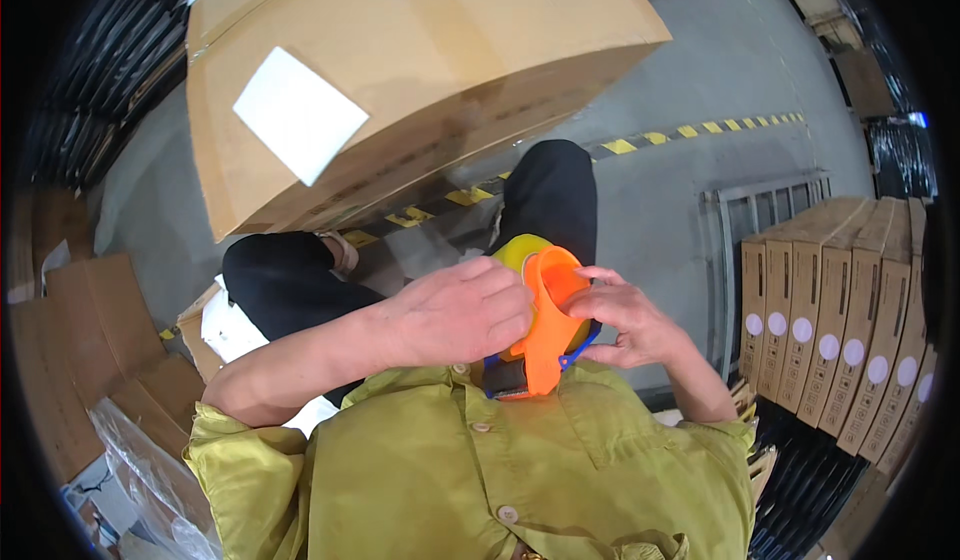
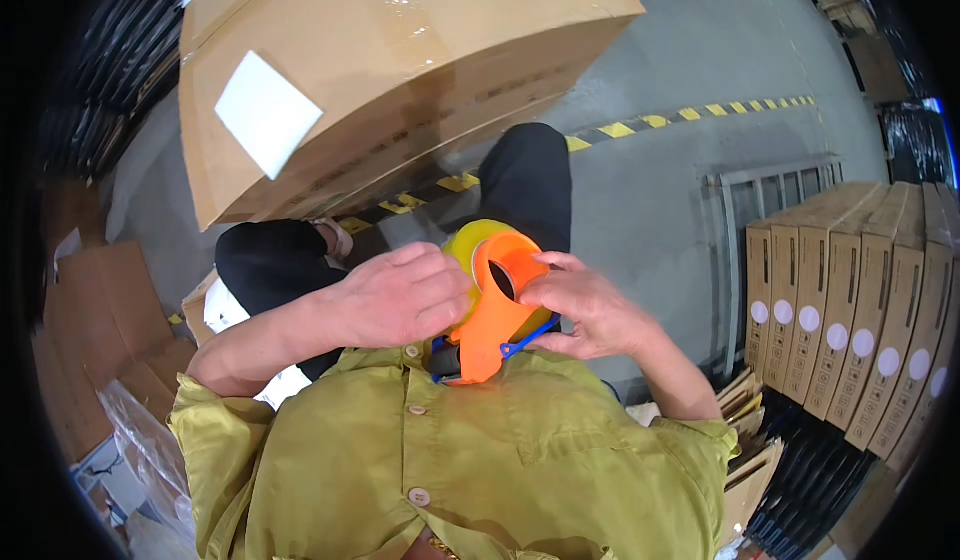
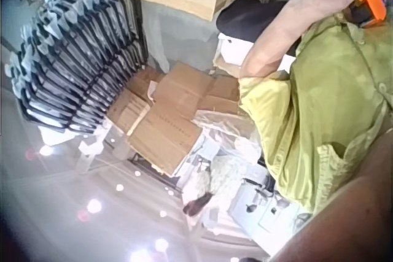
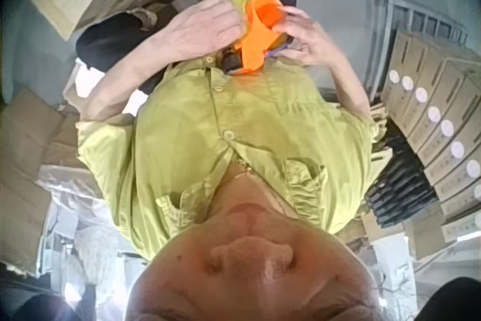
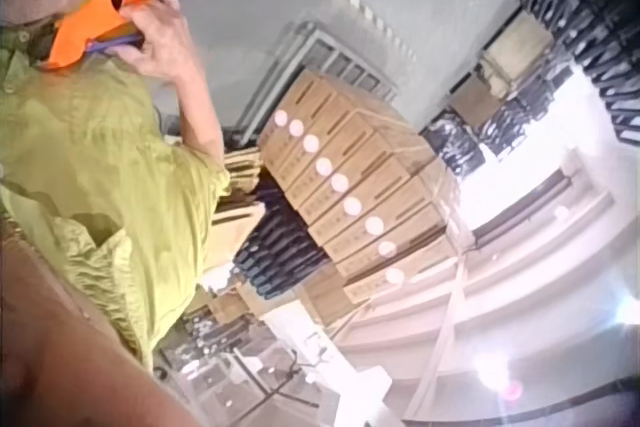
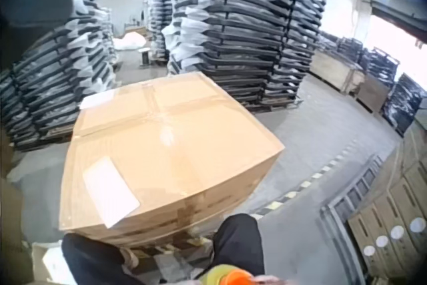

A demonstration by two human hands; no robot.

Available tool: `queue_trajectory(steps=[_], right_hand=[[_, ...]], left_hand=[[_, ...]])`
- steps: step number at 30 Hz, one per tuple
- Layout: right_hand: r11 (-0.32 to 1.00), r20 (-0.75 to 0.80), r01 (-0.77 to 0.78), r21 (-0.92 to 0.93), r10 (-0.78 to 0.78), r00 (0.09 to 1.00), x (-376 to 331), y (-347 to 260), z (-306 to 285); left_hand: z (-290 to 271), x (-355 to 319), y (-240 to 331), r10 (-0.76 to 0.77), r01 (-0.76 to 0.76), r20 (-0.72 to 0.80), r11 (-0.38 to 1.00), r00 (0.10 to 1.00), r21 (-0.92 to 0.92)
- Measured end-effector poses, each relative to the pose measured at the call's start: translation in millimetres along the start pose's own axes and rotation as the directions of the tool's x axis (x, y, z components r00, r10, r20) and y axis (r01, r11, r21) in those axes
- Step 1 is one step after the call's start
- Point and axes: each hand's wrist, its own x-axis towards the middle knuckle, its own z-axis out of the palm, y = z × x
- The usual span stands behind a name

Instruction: Taping multiple white labels onto a large cardboard box using a tape dispenser.

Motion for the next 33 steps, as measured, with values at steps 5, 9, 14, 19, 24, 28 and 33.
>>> queue_trajectory(steps=[5,9,14,19,24,28,33], right_hand=[[0.994,-0.102,-0.080,0.073,0.087,0.991,-20,6,20],[0.989,-0.085,-0.093,0.111,0.103,0.991,-28,13,23],[0.986,-0.079,-0.108,0.124,0.119,0.990,-31,17,21],[0.979,-0.065,-0.137,0.148,0.148,0.987,-32,19,21],[0.975,-0.064,-0.150,0.162,0.162,0.985,-30,18,21],[0.976,-0.063,-0.160,0.150,0.171,0.983,-31,19,21],[0.981,-0.077,-0.129,0.146,0.141,0.987,-31,18,20]], left_hand=[[24,-1,2,0.034,-0.033,-0.027,0.999,0.999,0.033],[26,1,-2,0.072,-0.086,-0.180,0.994,0.981,-0.071],[23,-7,-7,-0.633,0.467,-0.179,0.707,0.753,-0.532],[36,-3,-25,-0.688,0.606,0.293,0.266,0.664,-0.749],[29,6,-28,-0.612,0.610,0.368,0.243,0.700,-0.754],[20,10,-26,-0.644,0.623,0.336,0.285,0.687,-0.728],[25,10,-27,-0.689,0.587,0.327,0.176,0.647,-0.791]])
